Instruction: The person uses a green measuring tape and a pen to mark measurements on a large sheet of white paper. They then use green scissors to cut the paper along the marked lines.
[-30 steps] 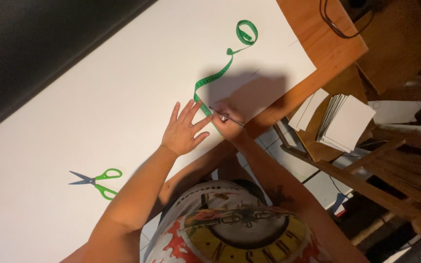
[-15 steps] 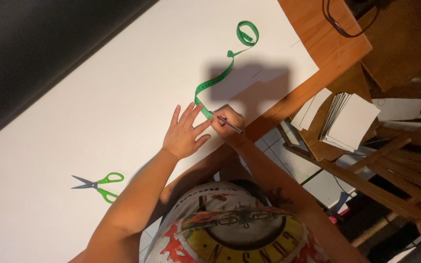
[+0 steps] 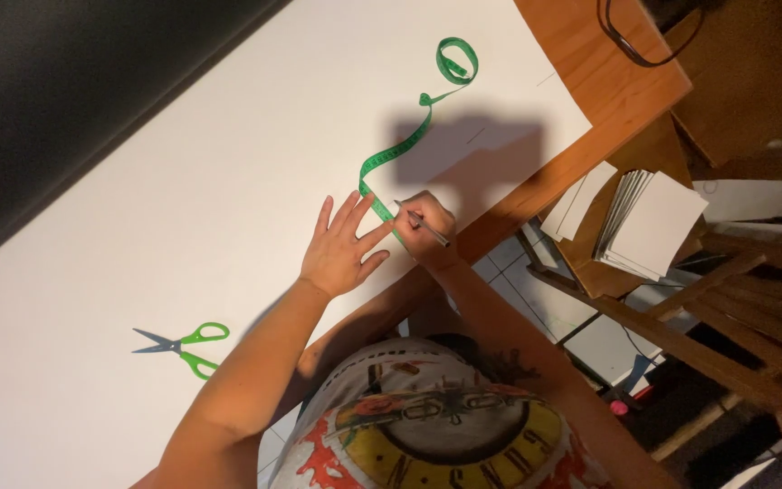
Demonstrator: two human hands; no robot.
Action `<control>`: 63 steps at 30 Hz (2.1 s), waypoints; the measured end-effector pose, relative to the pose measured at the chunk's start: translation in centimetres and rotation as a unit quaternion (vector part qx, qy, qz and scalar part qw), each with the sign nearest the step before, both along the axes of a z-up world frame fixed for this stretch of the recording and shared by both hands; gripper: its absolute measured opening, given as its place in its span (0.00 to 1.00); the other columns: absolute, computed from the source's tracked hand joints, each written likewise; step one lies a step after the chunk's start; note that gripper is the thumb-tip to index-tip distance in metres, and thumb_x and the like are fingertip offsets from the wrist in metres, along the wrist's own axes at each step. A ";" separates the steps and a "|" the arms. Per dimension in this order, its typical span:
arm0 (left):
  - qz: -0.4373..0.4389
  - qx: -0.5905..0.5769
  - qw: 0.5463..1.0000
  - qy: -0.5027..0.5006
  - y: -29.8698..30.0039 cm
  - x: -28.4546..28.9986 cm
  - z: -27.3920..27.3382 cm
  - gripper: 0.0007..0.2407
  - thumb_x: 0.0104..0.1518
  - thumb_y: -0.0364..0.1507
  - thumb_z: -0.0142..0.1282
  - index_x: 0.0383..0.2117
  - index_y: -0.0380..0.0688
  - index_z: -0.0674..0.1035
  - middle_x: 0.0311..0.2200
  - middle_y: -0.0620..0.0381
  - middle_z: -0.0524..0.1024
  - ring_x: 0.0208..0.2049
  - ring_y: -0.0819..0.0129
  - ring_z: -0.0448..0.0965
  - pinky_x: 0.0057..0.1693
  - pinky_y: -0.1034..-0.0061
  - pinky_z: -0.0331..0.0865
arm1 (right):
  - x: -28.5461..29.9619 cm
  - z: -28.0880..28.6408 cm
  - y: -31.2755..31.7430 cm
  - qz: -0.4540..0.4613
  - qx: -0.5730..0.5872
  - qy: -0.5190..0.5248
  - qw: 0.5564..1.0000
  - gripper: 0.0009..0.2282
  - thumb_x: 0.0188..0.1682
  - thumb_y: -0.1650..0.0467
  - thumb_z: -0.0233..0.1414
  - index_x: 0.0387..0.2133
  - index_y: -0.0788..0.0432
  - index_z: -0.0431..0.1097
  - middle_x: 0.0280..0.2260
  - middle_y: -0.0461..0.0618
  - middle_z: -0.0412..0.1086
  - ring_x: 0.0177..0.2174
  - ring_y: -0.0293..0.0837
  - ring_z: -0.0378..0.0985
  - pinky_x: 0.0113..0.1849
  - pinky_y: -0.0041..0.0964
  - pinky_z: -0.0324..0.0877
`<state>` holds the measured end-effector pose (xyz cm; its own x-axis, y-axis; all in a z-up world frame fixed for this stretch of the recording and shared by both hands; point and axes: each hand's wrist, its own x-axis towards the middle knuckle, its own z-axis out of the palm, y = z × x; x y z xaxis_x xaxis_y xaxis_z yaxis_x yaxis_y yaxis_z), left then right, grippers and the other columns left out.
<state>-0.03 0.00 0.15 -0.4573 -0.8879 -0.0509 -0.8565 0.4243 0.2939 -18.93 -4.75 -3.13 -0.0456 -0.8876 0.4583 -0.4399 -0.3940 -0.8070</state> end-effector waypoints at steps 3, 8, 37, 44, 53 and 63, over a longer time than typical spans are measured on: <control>0.000 0.001 1.000 0.000 0.0 0.0 0.1 0.22 0.66 0.52 0.40 0.67 0.77 0.60 0.71 0.53 0.51 0.74 0.54 0.45 0.73 0.42 0.39 | 0.1 -0.5 -0.3 -0.056 -0.013 0.021 0.998 0.05 0.38 0.78 0.56 0.20 0.54 0.73 0.10 0.43 0.59 0.13 0.46 0.70 0.23 0.30 0.70; -0.001 0.005 1.000 -0.001 0.0 0.0 0.0 0.22 0.66 0.52 0.39 0.68 0.78 0.59 0.70 0.53 0.51 0.74 0.54 0.45 0.73 0.42 0.38 | 0.5 0.3 -1.4 -0.147 -0.038 0.044 0.987 0.09 0.37 0.78 0.52 0.15 0.50 0.69 0.09 0.38 0.52 0.10 0.40 0.64 0.23 0.24 0.68; 0.019 -0.072 0.997 0.005 9.8 10.3 -0.6 0.23 0.63 0.53 0.40 0.66 0.77 0.63 0.68 0.54 0.58 0.73 0.57 0.51 0.73 0.45 0.45 | 3.9 1.8 12.1 0.344 -0.059 0.198 0.916 0.07 0.56 0.66 0.49 0.38 0.53 0.75 0.39 0.44 0.76 0.46 0.47 0.76 0.49 0.48 0.69; 0.046 -0.093 0.994 0.020 11.8 11.4 0.1 0.22 0.63 0.52 0.42 0.63 0.72 0.69 0.70 0.54 0.58 0.72 0.55 0.54 0.72 0.46 0.47 | 4.9 3.6 14.1 0.291 -0.067 0.131 0.945 0.07 0.54 0.65 0.51 0.32 0.54 0.74 0.41 0.44 0.77 0.46 0.46 0.80 0.52 0.43 0.72; 0.051 -0.096 0.993 0.048 11.8 11.2 -0.8 0.21 0.63 0.51 0.43 0.63 0.74 0.69 0.71 0.57 0.57 0.71 0.54 0.55 0.72 0.47 0.46 | 4.1 7.7 13.0 0.393 -0.064 0.036 0.917 0.04 0.55 0.72 0.45 0.37 0.58 0.66 0.46 0.55 0.76 0.43 0.60 0.79 0.40 0.52 0.73; 0.065 -0.017 0.998 0.018 11.5 11.3 0.6 0.23 0.57 0.50 0.51 0.62 0.77 0.70 0.72 0.61 0.54 0.73 0.57 0.52 0.75 0.51 0.42 | 4.2 3.1 14.6 0.331 -0.077 0.103 0.935 0.03 0.45 0.69 0.57 0.30 0.53 0.72 0.31 0.51 0.74 0.34 0.57 0.80 0.37 0.48 0.75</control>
<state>11.30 11.53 0.71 -0.3392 -0.9407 -0.0049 -0.8940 0.3208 0.3130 -14.69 9.85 0.02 0.5944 -0.6123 0.5212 -0.1982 -0.7397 -0.6430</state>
